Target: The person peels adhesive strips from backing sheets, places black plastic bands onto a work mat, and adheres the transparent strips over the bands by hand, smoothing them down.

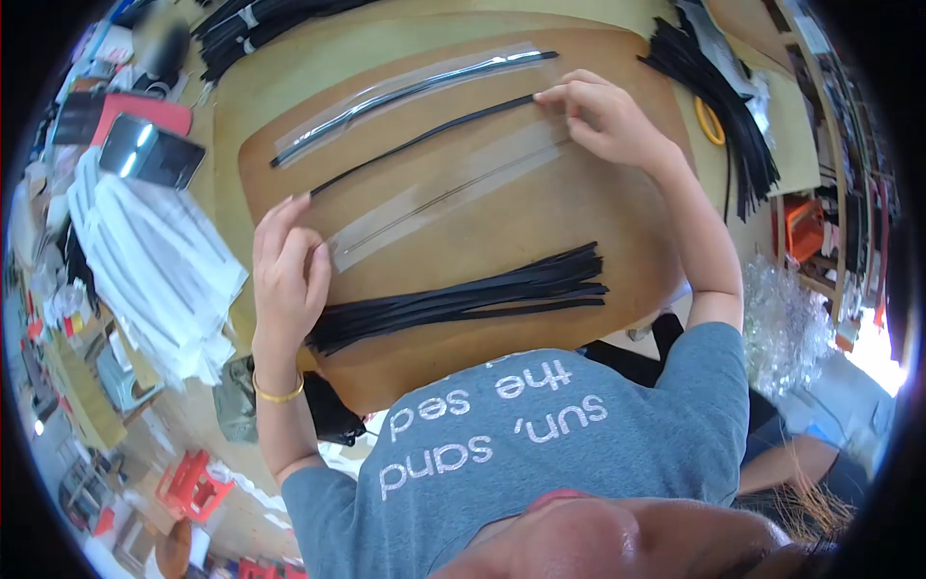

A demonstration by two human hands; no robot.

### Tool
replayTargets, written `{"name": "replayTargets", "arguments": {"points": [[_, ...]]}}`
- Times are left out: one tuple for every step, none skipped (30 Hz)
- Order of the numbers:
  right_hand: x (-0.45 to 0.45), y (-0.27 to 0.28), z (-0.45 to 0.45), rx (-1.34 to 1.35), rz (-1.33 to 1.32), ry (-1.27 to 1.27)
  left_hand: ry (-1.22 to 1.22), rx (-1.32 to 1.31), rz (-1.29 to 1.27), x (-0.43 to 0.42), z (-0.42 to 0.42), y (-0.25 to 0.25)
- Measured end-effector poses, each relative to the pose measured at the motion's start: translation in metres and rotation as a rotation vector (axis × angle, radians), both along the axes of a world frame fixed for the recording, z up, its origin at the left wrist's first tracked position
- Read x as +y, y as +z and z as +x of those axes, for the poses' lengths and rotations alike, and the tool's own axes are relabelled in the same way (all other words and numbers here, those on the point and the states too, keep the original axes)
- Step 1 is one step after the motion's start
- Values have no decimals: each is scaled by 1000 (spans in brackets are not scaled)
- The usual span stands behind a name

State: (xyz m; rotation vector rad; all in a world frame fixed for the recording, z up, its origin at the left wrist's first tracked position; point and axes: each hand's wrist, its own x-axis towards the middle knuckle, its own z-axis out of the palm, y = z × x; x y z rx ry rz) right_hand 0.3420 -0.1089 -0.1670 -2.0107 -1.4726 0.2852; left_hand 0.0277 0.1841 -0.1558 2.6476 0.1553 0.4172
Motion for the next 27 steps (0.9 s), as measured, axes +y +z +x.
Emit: {"name": "replayTargets", "arguments": {"points": [[-3, -3, 3, -7, 4, 10, -12, -27, -5, 2, 3, 1], [-5, -5, 6, -13, 4, 19, -26, -1, -58, 8, 5, 1], [-5, -6, 6, 18, 4, 13, -26, 35, -119, 13, 6, -1], [-5, -5, 6, 45, 3, 6, -28, 66, -181, 17, 9, -2], [-5, -3, 7, 70, 0, -3, -32, 95, -245, 21, 11, -3], [-5, -2, 8, 132, -10, -7, -24, 95, -349, 23, 14, -3], [-5, 0, 10, 153, -28, -5, -4, 89, -372, 22, 13, -2], [-5, 1, 13, 173, -45, -6, 14, 83, -393, 22, 13, -3], [-4, 2, 14, 193, -63, -9, 29, 78, -415, 21, 13, -4], [-3, 2, 14, 203, -57, -7, 16, 70, -350, 18, 11, -4], [-3, 2, 14, 211, -51, -6, 1, 62, -285, 15, 9, -5], [-3, 2, 14, 220, -49, -7, -15, 54, -224, 10, 6, -6], [-4, 3, 13, 208, -57, -10, -4, 40, -122, 4, 2, -8], [-4, 4, 12, 195, -66, -15, 5, 25, -21, -2, -1, -9], [-4, 6, 11, 181, -76, -21, 14, 9, 78, -8, -4, -10], [-4, 6, 10, 164, -72, -18, 14, -10, 155, -12, -7, -12], [-3, 6, 8, 144, -69, -16, 29, 4, 175, -14, -8, -11], [-3, 7, 7, 124, -67, -15, 43, 16, 195, -16, -9, -9], [-3, 7, 5, 122, -69, -24, 57, 27, 213, -18, -9, -8], [-2, 7, 4, 118, -70, -33, 57, 25, 178, -19, -9, -9], [-2, 7, 4, 114, -71, -42, 57, 22, 143, -18, -8, -11], [-3, 5, 4, 108, -55, -48, 56, 21, 110, -17, -7, -12], [-3, 1, 5, 81, -15, -55, 62, 23, 91, -15, -7, -13], [-4, -4, 5, 55, 26, -63, 68, 27, 74, -13, -7, -14], [-5, -8, 4, 29, 66, -70, 74, 33, 56, -10, -6, -15], [-5, -11, 4, 15, 70, -98, 85, 36, 60, -8, -1, -15], [-5, -13, 3, 1, 74, -123, 98, 39, 63, -6, 6, -13]]}}
